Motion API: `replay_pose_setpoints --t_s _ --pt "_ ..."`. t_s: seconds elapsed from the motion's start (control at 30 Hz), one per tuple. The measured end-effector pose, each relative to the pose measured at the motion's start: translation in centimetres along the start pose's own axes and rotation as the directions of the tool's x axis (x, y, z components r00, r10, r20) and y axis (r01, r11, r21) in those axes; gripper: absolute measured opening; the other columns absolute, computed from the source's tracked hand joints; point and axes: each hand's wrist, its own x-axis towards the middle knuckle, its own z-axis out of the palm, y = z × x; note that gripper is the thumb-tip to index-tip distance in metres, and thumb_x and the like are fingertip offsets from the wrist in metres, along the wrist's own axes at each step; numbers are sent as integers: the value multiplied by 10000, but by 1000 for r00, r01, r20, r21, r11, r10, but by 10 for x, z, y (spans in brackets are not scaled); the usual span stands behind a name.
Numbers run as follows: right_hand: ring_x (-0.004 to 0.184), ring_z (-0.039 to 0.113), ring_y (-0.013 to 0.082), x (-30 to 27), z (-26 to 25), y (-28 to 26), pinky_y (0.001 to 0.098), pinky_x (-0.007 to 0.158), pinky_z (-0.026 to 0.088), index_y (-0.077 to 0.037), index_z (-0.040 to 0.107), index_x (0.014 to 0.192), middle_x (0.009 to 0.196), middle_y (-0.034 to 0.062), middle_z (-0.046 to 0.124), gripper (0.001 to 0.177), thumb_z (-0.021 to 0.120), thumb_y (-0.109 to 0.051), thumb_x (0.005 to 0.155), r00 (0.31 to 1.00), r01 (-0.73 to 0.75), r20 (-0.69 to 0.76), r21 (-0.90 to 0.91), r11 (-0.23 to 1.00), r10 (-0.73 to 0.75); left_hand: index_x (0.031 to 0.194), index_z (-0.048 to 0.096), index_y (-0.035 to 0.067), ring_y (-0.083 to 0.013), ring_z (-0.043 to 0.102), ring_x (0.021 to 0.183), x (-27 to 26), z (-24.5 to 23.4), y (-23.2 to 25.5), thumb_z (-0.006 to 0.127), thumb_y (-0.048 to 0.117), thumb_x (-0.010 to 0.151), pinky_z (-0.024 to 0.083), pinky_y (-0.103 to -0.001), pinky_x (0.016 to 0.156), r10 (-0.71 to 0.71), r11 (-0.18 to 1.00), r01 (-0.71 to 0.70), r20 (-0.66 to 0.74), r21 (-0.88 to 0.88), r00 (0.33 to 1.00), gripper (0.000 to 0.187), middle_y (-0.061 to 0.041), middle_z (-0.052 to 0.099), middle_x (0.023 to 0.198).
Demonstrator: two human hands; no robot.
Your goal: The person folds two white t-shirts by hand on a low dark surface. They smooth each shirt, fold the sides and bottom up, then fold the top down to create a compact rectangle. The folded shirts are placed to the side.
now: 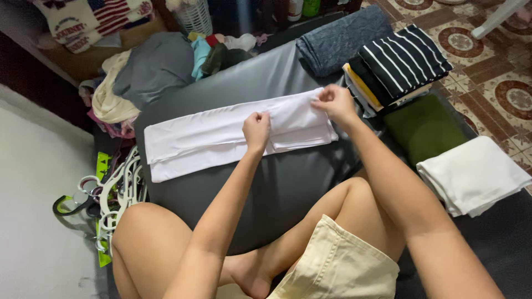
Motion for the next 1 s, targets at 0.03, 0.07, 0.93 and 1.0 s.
replay_pose_setpoints --t_s 0.03,0.07,0.93,1.0 --pt "859 737 80 3 3 0 231 745 604 4 645 1121 965 55 770 391 841 -134 812 990 139 -11 128 982 -139 808 701 -22 -233 659 636 0 2 0 683 310 893 520 -361 668 17 1000 -17 -36 10 999 343 -131 705 692" --pt "860 733 90 2 6 0 245 728 604 -15 632 1123 958 53 757 393 823 -121 796 987 153 -63 88 984 -147 818 696 -16 -252 678 645 -1 3 0 675 303 894 524 -367 675 34 999 -33 -75 22 997 329 -137 710 705" --pt "1045 634 456 -46 53 -46 515 817 490 -64 599 1057 1077 219 597 251 645 -78 810 846 143 -244 -754 642 -475 725 720 20 -364 739 780 16 13 -17 788 381 782 568 -445 797 -45 967 70 -110 244 993 372 -187 740 754" --pt "1074 648 395 -47 63 -55 501 918 476 -77 624 1136 1133 171 639 240 629 -126 901 889 245 -117 -696 675 -443 718 722 15 -371 737 775 16 13 -20 789 378 779 568 -452 792 -32 967 58 -111 247 993 375 -191 739 748"
